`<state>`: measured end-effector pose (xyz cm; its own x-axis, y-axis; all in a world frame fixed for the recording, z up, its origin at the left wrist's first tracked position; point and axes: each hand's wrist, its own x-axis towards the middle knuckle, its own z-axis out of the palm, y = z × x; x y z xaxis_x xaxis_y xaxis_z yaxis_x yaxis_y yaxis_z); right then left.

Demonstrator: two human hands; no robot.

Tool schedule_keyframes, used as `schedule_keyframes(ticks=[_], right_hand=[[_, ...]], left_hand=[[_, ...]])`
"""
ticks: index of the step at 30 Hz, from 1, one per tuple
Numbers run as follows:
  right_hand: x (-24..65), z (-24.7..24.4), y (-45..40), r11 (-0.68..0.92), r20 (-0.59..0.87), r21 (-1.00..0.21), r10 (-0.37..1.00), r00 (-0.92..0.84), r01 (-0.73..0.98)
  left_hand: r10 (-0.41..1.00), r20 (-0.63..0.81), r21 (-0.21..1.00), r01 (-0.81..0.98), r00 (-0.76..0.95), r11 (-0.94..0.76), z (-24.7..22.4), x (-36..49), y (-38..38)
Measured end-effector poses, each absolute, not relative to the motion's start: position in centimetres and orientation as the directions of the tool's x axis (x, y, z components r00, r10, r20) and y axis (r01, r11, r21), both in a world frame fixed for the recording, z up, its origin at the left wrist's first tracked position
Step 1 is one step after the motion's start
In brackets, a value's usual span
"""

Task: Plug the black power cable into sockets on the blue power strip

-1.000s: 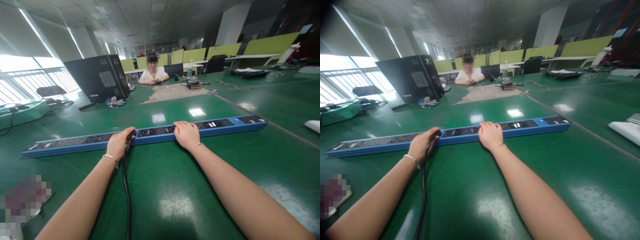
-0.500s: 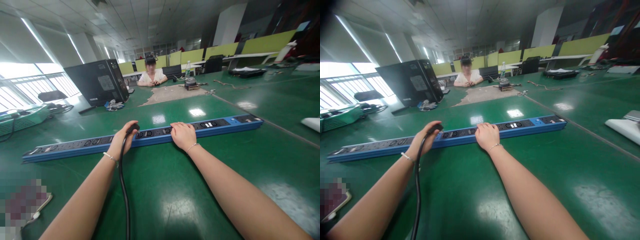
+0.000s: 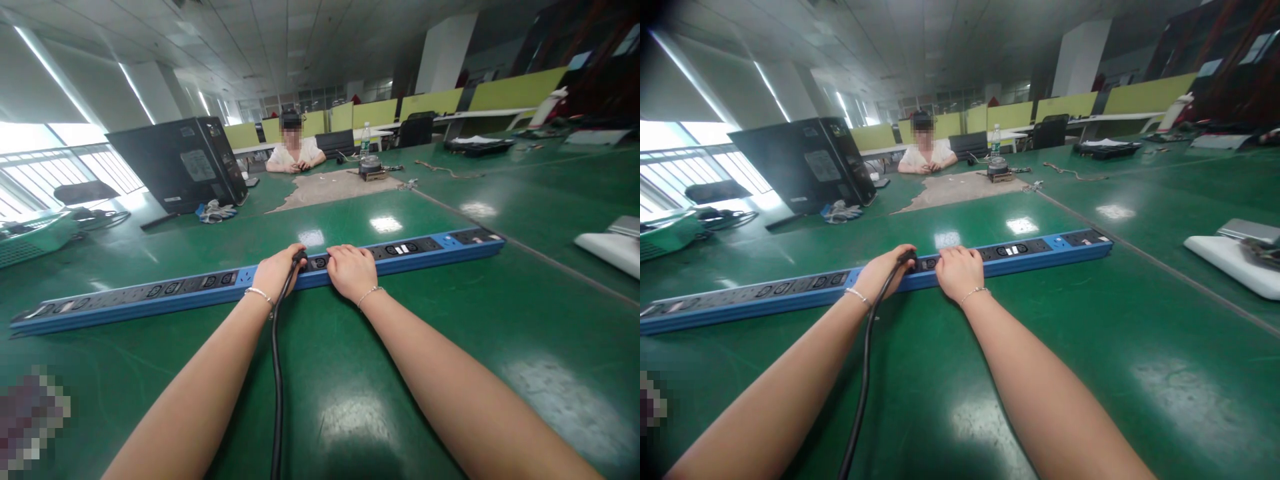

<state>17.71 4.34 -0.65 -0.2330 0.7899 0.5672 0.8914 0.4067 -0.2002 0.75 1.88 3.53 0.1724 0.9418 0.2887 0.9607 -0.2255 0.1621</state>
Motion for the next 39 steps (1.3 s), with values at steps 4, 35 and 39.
schedule_keyframes(ticks=[4,35,39], right_hand=[[17.7,-0.7,4.4,0.409,0.569,-0.21,0.79,-0.229,0.888],[14.3,-0.5,2.6,0.799,0.603,-0.433,0.6,-0.526,0.416],[13.5,-0.6,2.6,0.758,0.621,-0.379,0.634,-0.461,0.532]], left_hand=[[0.94,0.301,0.086,0.977,0.162,-0.196,3.4,1.4,1.3],[0.905,0.38,-0.004,0.979,0.188,-0.202,0.4,0.1,0.5],[0.903,0.403,0.006,0.986,0.15,-0.166,0.5,0.2,0.4]])
